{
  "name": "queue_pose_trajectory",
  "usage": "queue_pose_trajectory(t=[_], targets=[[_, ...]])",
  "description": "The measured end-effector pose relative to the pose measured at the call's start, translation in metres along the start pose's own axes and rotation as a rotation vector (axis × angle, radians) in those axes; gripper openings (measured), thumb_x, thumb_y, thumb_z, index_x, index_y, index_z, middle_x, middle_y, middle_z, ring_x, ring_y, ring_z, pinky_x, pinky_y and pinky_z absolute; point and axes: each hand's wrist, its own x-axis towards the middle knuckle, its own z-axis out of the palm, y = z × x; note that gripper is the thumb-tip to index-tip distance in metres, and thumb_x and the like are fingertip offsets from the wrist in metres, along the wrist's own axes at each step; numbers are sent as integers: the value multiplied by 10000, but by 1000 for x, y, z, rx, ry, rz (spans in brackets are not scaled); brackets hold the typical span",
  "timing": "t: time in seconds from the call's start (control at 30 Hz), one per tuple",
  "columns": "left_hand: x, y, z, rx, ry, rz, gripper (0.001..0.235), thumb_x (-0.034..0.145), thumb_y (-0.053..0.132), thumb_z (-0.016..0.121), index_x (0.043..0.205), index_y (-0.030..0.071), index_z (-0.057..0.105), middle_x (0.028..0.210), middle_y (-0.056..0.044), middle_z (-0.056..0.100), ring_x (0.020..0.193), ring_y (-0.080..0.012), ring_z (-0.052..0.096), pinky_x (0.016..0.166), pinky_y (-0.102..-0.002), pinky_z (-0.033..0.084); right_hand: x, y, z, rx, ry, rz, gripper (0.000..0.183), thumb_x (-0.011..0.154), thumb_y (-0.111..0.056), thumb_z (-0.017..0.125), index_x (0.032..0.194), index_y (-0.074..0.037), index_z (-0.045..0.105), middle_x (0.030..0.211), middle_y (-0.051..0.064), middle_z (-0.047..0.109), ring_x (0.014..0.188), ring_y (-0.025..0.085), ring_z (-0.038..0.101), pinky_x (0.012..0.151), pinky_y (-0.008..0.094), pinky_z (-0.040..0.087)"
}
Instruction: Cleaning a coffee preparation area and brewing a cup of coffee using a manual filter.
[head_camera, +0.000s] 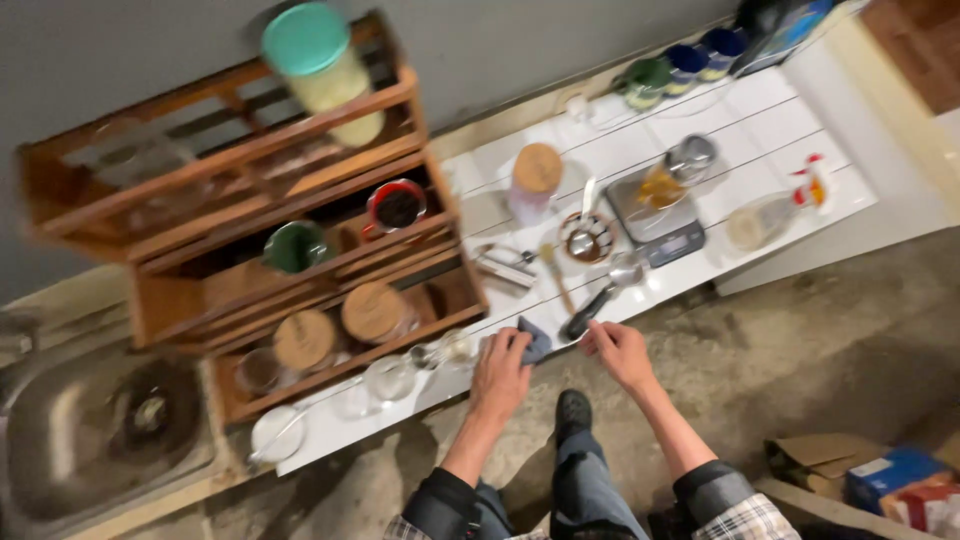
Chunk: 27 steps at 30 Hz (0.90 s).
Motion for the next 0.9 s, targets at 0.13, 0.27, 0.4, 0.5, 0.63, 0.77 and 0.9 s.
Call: queue_pose_trajectory(t=[0.13, 0.27, 0.4, 0.5, 0.63, 0.77, 0.9], targets=[[37, 23, 24, 190, -15, -105, 467, 726, 86, 820, 1168, 85, 672, 1210, -136, 546, 1139, -366, 526, 888, -540, 446, 16, -13, -54, -70, -19, -38, 482, 1017, -342, 619, 755, 37, 762, 685, 82, 747, 648, 121, 677, 643, 294, 541], [60, -5, 79, 475, 18, -212, 379, 805, 18, 751, 1167, 52, 644, 1143, -144, 541, 1137, -355, 514, 900, -510, 478, 42, -29, -111, -107, -69, -31, 474, 987, -355, 650, 740, 31, 772, 672, 71, 747, 626, 112, 667, 627, 284, 534], [72, -10, 99, 521, 11, -288, 544, 801, -45, 676, 1330, -12, 555, 1161, -183, 544, 1145, -383, 521, 887, -432, 533, 63, -24, -147, -71, -88, -39, 429, 972, -348, 655, 762, 11, 762, 676, 55, 740, 618, 101, 656, 609, 275, 523], [78, -1, 104, 527, -10, -337, 466, 845, 1, 663, 1299, 18, 558, 1198, -171, 555, 1171, -374, 533, 920, -433, 532, 68, -27, -167, -78, -73, -64, 395, 964, -331, 665, 774, 2, 760, 675, 50, 726, 611, 96, 636, 592, 277, 502], [90, 18, 94, 493, -20, -379, 469, 849, 54, 678, 1302, 39, 559, 1206, -158, 558, 1177, -364, 537, 930, -441, 527, 81, -37, -184, -23, -69, -88, 332, 939, -302, 680, 804, -8, 756, 694, 34, 725, 613, 88, 626, 583, 275, 500], [116, 47, 75, 410, 30, -297, 445, 832, 169, 733, 1230, 23, 601, 1141, -152, 594, 1116, -360, 559, 908, -458, 511, 100, -48, -198, -49, -20, -123, 378, 988, -297, 654, 795, 10, 759, 699, 52, 736, 633, 96, 643, 599, 279, 503], [142, 66, 75, 278, 114, -96, 294, 867, 220, 735, 1091, 35, 683, 1062, -133, 647, 1056, -348, 602, 896, -439, 513, 104, -57, -208, -147, 90, -247, 339, 987, -279, 666, 854, 14, 772, 772, 84, 765, 724, 132, 683, 684, 281, 532]])
